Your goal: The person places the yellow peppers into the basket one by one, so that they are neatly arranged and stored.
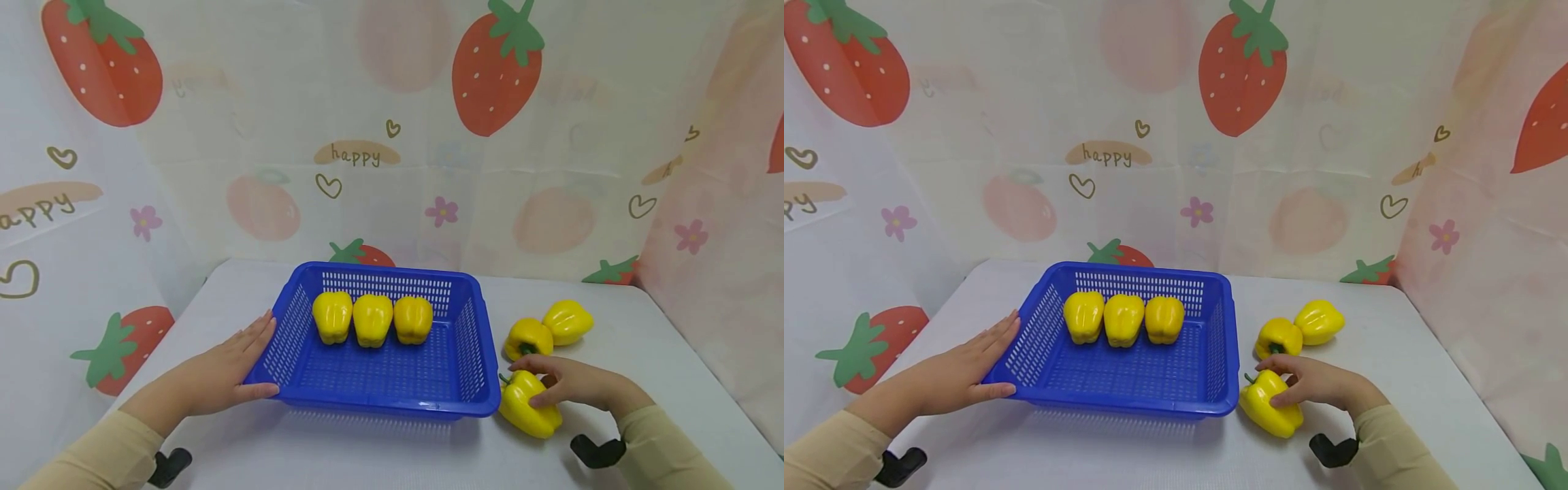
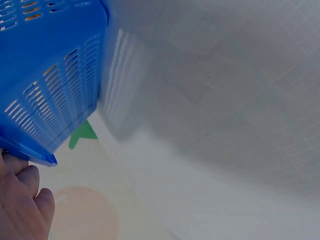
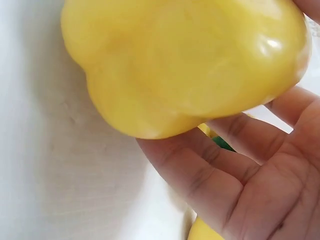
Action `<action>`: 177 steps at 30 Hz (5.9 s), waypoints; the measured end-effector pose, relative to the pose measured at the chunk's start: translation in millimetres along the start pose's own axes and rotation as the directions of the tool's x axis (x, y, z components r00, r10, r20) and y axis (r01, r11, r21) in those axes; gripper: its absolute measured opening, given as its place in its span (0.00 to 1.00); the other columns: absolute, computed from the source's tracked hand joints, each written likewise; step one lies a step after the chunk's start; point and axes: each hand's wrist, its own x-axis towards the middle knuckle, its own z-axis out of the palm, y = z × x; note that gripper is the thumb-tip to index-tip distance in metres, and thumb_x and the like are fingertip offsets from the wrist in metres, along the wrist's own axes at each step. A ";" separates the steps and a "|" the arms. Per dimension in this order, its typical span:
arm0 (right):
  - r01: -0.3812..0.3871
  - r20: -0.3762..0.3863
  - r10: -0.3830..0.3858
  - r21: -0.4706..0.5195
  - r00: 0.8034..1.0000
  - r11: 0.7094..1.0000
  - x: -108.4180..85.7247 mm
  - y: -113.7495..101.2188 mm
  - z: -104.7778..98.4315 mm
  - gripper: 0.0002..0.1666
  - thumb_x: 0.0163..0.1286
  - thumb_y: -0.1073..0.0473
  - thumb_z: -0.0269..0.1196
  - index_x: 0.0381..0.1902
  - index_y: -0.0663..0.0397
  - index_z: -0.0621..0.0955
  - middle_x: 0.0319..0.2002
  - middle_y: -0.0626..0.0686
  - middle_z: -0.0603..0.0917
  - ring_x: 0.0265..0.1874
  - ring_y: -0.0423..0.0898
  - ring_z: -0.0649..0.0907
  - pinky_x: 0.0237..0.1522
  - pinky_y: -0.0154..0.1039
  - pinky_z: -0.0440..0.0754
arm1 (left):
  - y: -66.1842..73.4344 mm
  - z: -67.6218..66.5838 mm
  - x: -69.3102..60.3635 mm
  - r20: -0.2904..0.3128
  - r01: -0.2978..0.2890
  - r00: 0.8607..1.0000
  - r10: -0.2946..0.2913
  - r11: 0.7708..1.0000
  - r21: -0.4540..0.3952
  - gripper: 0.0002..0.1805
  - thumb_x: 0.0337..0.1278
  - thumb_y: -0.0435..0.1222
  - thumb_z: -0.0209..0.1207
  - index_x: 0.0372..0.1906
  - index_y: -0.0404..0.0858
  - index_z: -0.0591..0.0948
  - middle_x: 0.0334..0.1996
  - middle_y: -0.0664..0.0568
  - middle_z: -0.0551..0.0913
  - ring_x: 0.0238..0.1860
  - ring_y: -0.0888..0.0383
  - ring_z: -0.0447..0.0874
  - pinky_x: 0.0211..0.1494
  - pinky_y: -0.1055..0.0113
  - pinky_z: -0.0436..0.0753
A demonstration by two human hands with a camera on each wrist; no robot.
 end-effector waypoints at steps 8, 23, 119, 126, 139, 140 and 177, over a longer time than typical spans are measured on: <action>0.018 -0.040 -0.020 -0.044 0.999 0.999 -10.0 -1.3 -10.0 0.33 0.60 0.50 0.62 0.61 0.51 0.68 0.57 0.56 0.71 0.53 0.55 0.70 0.53 0.61 0.68 | 0.5 -0.2 -0.1 0.004 0.000 1.000 0.000 1.000 -0.002 0.57 0.46 0.71 0.42 0.72 0.37 0.43 0.72 0.43 0.42 0.71 0.45 0.44 0.67 0.47 0.55; 0.084 -0.124 -0.095 -0.089 0.988 0.992 -26.1 -32.7 -46.7 0.31 0.60 0.54 0.62 0.60 0.50 0.67 0.56 0.61 0.68 0.47 0.54 0.74 0.46 0.44 0.75 | 1.9 -2.4 -0.4 0.001 -0.002 1.000 0.002 1.000 0.006 0.57 0.46 0.71 0.43 0.71 0.36 0.43 0.72 0.43 0.42 0.71 0.45 0.45 0.66 0.47 0.56; 0.244 0.047 -0.245 0.009 0.969 0.970 159.3 -199.7 48.2 0.29 0.55 0.40 0.65 0.51 0.41 0.69 0.49 0.51 0.73 0.46 0.48 0.77 0.46 0.42 0.80 | -1.2 0.1 1.1 -0.007 -0.013 1.000 0.013 1.000 0.015 0.58 0.45 0.73 0.40 0.71 0.36 0.43 0.72 0.44 0.41 0.71 0.47 0.42 0.68 0.49 0.53; 0.190 0.070 -0.189 -0.013 0.979 0.982 173.0 -196.5 59.7 0.33 0.52 0.40 0.67 0.53 0.40 0.69 0.50 0.50 0.72 0.46 0.47 0.76 0.45 0.40 0.80 | -1.6 1.4 1.4 -0.014 -0.017 1.000 0.017 1.000 0.026 0.58 0.46 0.72 0.40 0.71 0.35 0.44 0.72 0.44 0.42 0.71 0.47 0.43 0.68 0.49 0.54; 0.153 0.147 -0.137 -0.104 0.980 0.983 187.5 -193.3 73.7 0.32 0.50 0.41 0.68 0.51 0.42 0.72 0.42 0.50 0.75 0.40 0.47 0.77 0.45 0.42 0.79 | -0.6 0.6 1.6 -0.012 -0.008 1.000 0.008 0.999 0.033 0.58 0.45 0.73 0.39 0.71 0.35 0.44 0.72 0.44 0.43 0.71 0.47 0.43 0.67 0.49 0.55; 0.158 0.155 -0.138 -0.125 0.978 0.980 188.2 -193.6 74.3 0.31 0.51 0.41 0.68 0.51 0.43 0.72 0.41 0.50 0.75 0.40 0.47 0.77 0.44 0.41 0.79 | -0.5 0.5 1.5 -0.011 -0.007 1.000 0.007 0.999 0.032 0.58 0.45 0.73 0.39 0.71 0.35 0.44 0.72 0.44 0.43 0.71 0.47 0.43 0.67 0.49 0.55; 0.096 0.274 -0.034 -0.217 0.961 0.971 199.3 -190.0 94.7 0.31 0.53 0.42 0.66 0.51 0.45 0.71 0.42 0.49 0.76 0.39 0.44 0.78 0.39 0.36 0.81 | 0.6 0.2 0.5 -0.008 -0.004 1.000 0.004 1.000 0.025 0.58 0.45 0.73 0.40 0.71 0.35 0.44 0.72 0.44 0.43 0.71 0.47 0.44 0.67 0.49 0.55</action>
